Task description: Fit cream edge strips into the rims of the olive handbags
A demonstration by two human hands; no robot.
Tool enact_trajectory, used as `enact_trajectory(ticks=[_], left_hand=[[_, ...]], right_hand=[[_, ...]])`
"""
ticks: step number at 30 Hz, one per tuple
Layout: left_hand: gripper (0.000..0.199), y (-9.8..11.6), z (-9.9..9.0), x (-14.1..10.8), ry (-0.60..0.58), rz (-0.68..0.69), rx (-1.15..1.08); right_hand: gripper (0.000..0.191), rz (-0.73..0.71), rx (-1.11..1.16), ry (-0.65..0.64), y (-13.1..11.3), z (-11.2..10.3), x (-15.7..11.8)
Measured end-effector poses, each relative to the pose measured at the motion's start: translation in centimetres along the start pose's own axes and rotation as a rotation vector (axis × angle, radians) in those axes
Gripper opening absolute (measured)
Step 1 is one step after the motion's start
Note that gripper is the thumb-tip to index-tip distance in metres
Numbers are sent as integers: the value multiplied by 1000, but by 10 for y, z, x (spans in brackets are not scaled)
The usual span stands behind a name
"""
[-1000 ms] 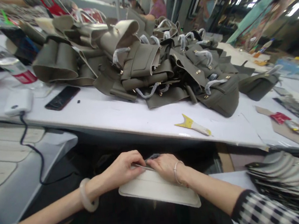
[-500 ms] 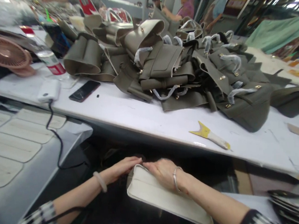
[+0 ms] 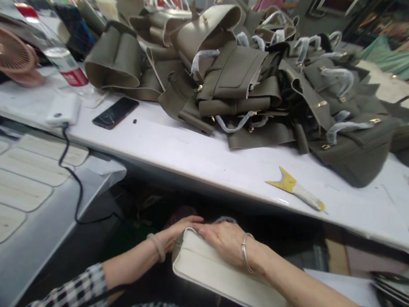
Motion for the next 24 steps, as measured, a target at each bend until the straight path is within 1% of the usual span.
enact_trajectory(ticks=[2, 4, 7, 9, 11, 13, 14, 16, 19, 21, 24], left_hand=[[39, 0, 2, 3, -10, -11, 46], [41, 3, 2, 5, -21, 11, 112], [32, 17, -1, 5, -59, 77, 272], [20, 37, -6, 1, -83, 143, 420], [13, 64, -11, -7, -89, 233, 564], [23, 91, -11, -22, -108, 325, 660], [30, 101, -8, -32, -142, 357, 701], [41, 114, 5, -52, -255, 397, 819], [41, 118, 24, -73, -387, 411, 1021], [36, 117, 30, -77, -415, 398, 1074], [30, 117, 34, -75, -442, 371, 1116]], right_hand=[[53, 16, -5, -35, -1, 0, 1], [53, 17, -8, -75, -3, 1, 3], [54, 19, -33, -101, -5, 0, 4], [54, 30, -32, -110, -3, -1, 3], [55, 31, 6, -117, -1, -2, 0], [54, 35, 35, -110, 4, -3, -4], [54, 39, 40, -105, 7, -3, -8], [54, 50, 38, -98, 14, -4, -16], [55, 56, 67, -97, 25, -4, -32], [55, 74, 94, -96, 34, -4, -44], [55, 141, 118, -87, 52, -5, -65]])
Point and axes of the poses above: each hand's wrist, its own x-axis towards the middle knuckle, its own z-axis out of the palm, y = z × x, the point moved 6 cm from there along x, towards the middle knuckle
